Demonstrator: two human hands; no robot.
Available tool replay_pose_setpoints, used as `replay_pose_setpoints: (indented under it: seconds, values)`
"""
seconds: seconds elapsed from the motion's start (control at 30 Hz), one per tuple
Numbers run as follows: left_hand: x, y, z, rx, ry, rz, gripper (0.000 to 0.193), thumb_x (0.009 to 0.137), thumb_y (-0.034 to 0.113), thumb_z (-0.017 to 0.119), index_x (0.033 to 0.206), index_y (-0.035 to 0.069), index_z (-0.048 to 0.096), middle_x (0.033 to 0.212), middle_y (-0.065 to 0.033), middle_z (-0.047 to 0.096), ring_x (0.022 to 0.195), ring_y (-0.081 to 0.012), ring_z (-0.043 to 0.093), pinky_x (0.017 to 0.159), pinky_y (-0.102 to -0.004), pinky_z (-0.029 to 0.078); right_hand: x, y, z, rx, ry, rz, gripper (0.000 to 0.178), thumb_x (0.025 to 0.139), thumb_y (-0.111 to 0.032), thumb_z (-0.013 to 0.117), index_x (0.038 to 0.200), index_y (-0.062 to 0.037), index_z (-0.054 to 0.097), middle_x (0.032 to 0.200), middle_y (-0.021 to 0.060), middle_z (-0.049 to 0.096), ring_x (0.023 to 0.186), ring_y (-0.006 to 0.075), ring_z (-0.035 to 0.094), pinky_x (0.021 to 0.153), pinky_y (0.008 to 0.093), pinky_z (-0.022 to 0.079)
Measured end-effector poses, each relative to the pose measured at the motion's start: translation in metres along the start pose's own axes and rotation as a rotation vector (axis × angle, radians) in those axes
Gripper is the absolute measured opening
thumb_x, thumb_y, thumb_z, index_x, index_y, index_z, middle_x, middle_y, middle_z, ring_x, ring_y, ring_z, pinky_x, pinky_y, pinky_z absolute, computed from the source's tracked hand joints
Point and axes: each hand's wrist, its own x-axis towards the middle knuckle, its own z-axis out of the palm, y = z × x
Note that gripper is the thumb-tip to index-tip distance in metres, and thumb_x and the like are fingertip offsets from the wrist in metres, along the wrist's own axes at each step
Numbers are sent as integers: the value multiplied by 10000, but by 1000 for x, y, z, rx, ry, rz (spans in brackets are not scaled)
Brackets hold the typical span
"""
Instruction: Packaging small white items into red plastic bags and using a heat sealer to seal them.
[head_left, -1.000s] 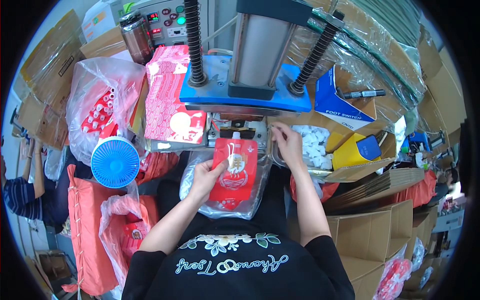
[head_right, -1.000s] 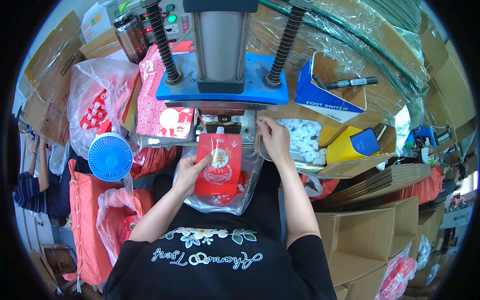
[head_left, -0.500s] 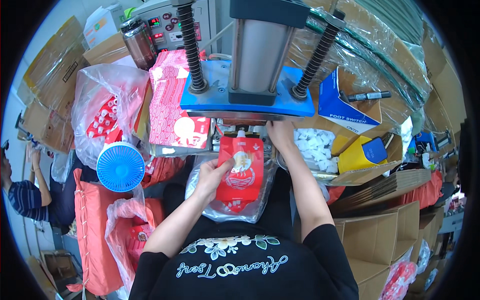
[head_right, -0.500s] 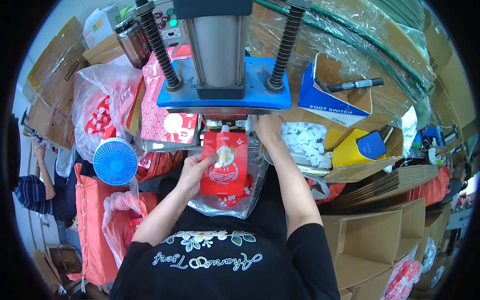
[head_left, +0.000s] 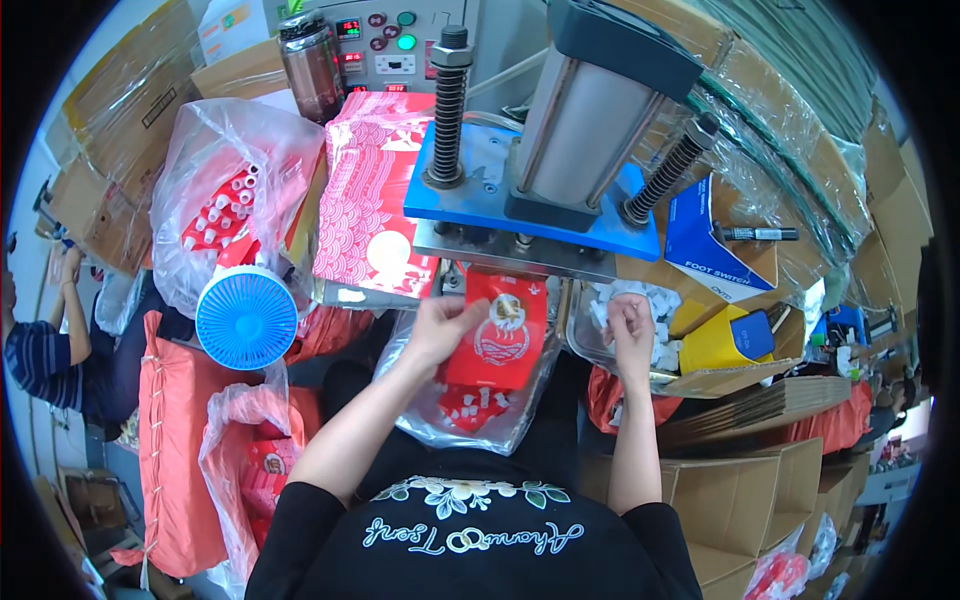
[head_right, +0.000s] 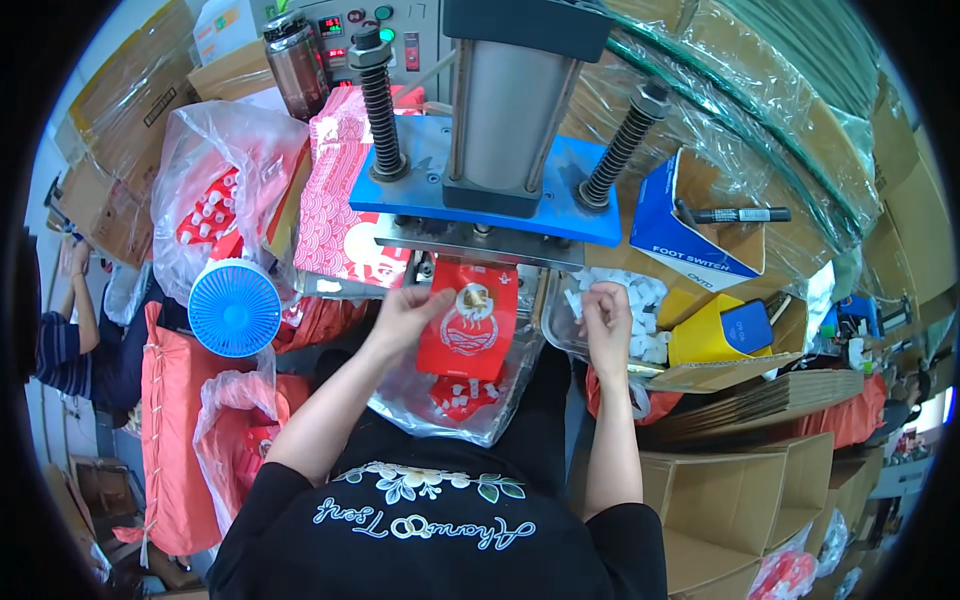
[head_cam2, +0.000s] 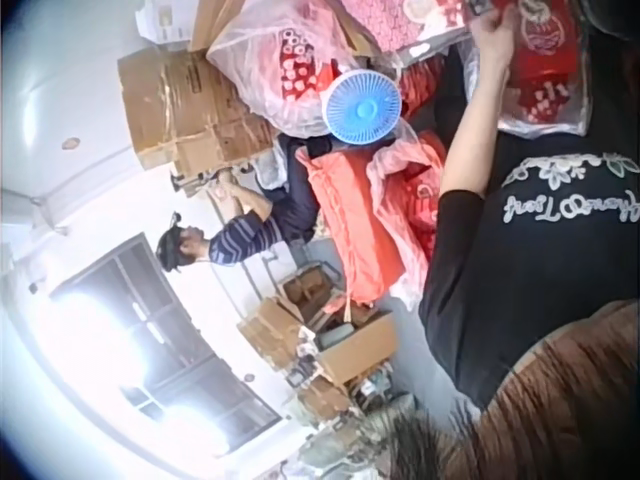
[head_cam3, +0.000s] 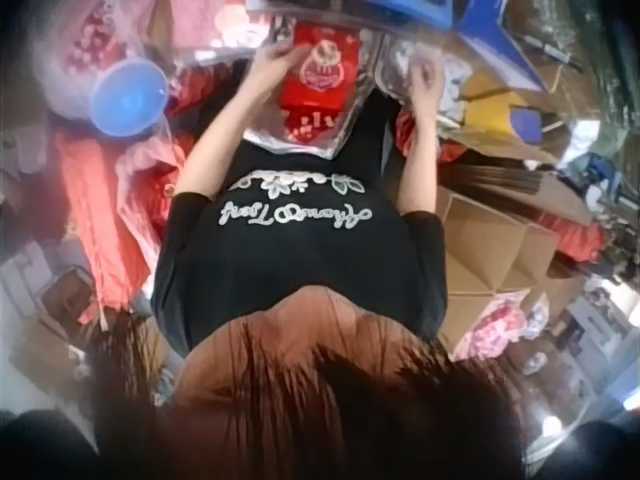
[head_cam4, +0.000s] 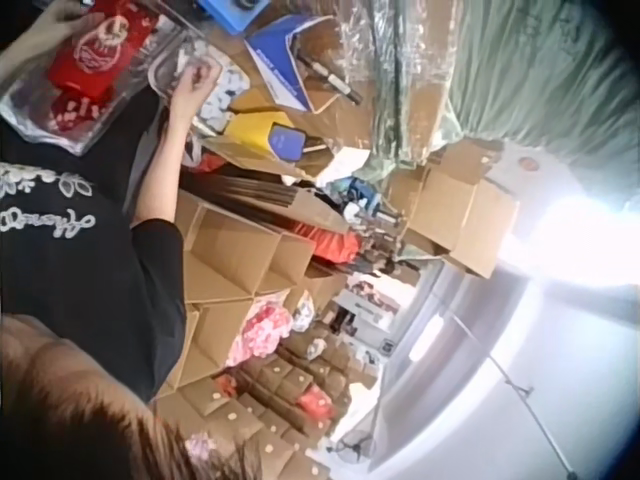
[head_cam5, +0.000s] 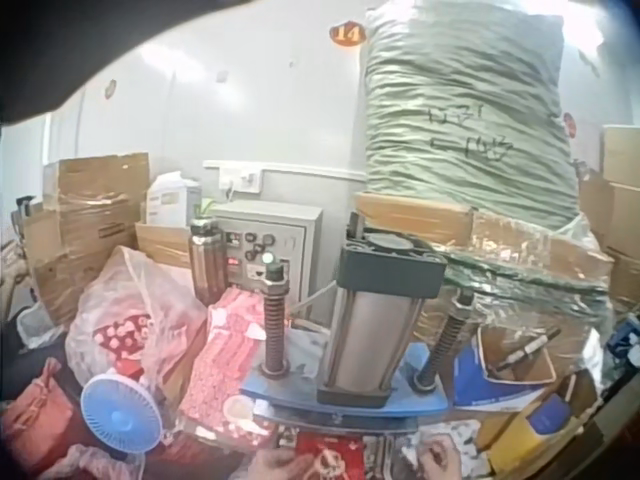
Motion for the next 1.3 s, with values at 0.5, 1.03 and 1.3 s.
replay_pose_setpoints:
  seconds: [0.5, 1.03, 1.3]
  values:
    - [-51, 19, -71, 380, 261, 456, 81, 811, -26, 700, 890, -11, 710, 831, -74, 700, 791, -143, 639, 707, -275, 488, -24, -53, 44, -158, -199, -106, 209, 893, -58, 670, 1100, -33, 653, 940, 24, 670, 839, 77, 604, 752, 223, 483]
    - [-37, -13, 2, 58, -39, -115, 268, 898, 235, 711, 902, -32, 723, 819, -76, 722, 733, -90, 650, 657, -251, 520, -24, -52, 73, -272, -310, -132, 414, 875, -157, 707, 1249, -16, 601, 1059, 80, 700, 919, 160, 652, 822, 287, 497]
    - [0, 20, 30, -376, 11, -307, 229, 886, 163, 706, 929, -61, 690, 869, -110, 721, 732, -164, 696, 654, -287, 550, -5, -27, -4, -962, 6, -139, 289, 842, -169, 687, 1093, -27, 676, 1053, 124, 693, 833, 305, 689, 755, 374, 523]
